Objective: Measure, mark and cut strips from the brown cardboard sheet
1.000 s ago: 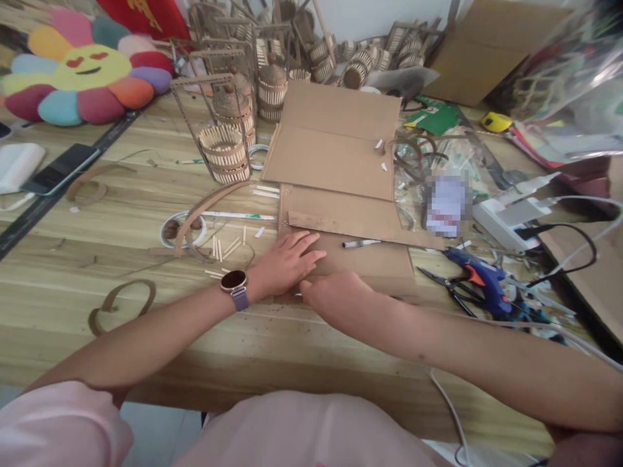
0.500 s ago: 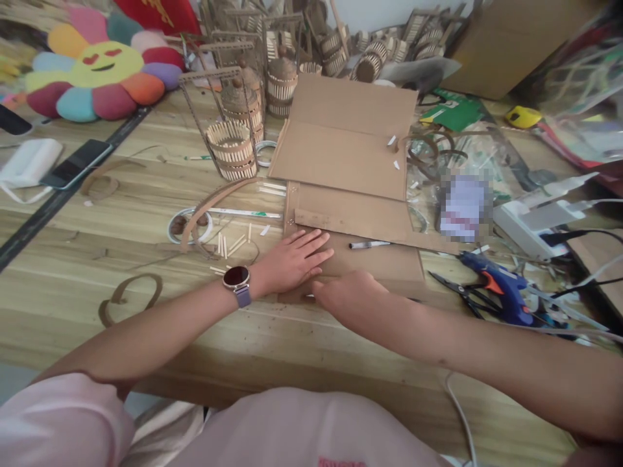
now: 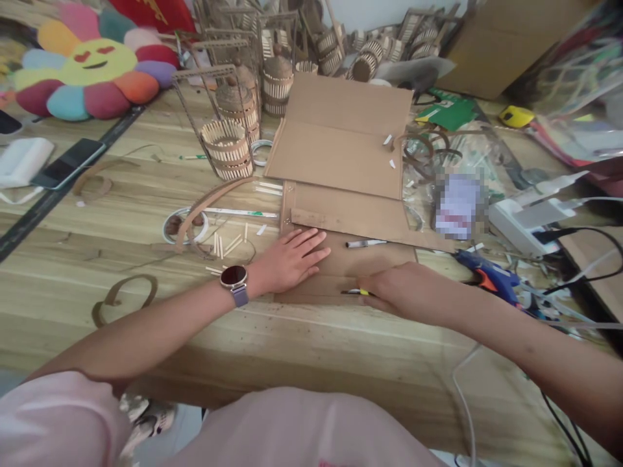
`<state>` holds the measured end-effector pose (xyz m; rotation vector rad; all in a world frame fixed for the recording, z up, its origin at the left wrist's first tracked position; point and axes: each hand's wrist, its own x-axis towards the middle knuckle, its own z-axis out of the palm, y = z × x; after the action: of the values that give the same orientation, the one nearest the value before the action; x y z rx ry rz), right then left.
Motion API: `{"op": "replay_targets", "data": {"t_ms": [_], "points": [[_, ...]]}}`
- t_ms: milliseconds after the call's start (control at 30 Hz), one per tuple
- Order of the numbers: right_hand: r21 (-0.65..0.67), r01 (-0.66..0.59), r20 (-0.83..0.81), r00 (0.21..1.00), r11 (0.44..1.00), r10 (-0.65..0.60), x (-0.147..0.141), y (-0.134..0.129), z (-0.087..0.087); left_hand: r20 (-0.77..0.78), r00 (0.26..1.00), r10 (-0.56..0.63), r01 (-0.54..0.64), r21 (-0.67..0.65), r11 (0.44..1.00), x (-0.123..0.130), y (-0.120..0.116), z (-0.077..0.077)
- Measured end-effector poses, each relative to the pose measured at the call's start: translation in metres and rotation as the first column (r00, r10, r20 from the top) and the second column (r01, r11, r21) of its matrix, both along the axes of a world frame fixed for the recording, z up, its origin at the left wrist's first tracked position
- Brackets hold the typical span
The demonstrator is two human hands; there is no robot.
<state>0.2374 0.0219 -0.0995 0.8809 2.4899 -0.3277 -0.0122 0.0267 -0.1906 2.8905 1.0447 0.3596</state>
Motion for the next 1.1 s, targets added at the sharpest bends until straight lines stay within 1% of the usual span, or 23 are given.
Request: {"op": "replay_targets", "data": {"t_ms": [67, 133, 200, 267, 367, 533, 633, 800, 933, 1100], "points": [[-0.004, 0.004, 0.002, 1.000, 1.000, -0.004, -0.013, 0.000, 0.001, -0.008, 1.000, 0.004, -0.004, 0.003, 1.000, 0.001, 0.001, 0.001], [0.027, -0.009, 0.023, 1.000, 1.000, 0.008, -0.033, -0.006, -0.004, -0.018, 1.000, 0.003, -0.003, 0.008, 1.000, 0.001, 0.002, 0.001], [0.043, -0.059, 0.028, 0.998, 0.997, 0.058, -0.054, -0.013, -0.012, -0.032, 0.999, -0.013, 0.013, 0.018, 1.000, 0.001, 0.004, 0.000], [0.086, -0.112, 0.008, 0.994, 0.990, 0.112, -0.072, -0.019, -0.019, -0.047, 0.999, -0.028, 0.029, 0.032, 0.999, 0.000, 0.005, -0.001], [0.154, -0.177, -0.005, 0.984, 0.972, 0.180, -0.087, -0.023, -0.026, -0.057, 0.998, -0.026, 0.028, 0.050, 0.998, 0.000, 0.006, -0.003], [0.154, -0.245, 0.054, 0.970, 0.957, 0.239, -0.092, -0.023, -0.023, -0.044, 0.999, -0.023, 0.026, 0.056, 0.998, -0.001, 0.006, -0.002], [0.148, -0.261, 0.088, 0.964, 0.954, 0.250, -0.092, -0.025, -0.022, -0.033, 0.999, -0.030, 0.032, 0.060, 0.998, -0.001, 0.006, -0.002], [0.161, -0.227, 0.084, 0.973, 0.960, 0.216, -0.094, -0.029, -0.024, -0.021, 0.999, -0.037, 0.039, 0.079, 0.996, -0.001, 0.006, -0.004], [0.181, -0.178, 0.074, 0.983, 0.967, 0.167, -0.096, -0.032, -0.020, -0.003, 0.999, -0.035, 0.035, 0.091, 0.995, -0.001, 0.006, -0.005], [0.176, -0.166, 0.111, 0.983, 0.970, 0.148, -0.101, -0.036, -0.016, 0.014, 0.999, -0.034, 0.033, 0.102, 0.994, -0.001, 0.005, -0.006]]}}
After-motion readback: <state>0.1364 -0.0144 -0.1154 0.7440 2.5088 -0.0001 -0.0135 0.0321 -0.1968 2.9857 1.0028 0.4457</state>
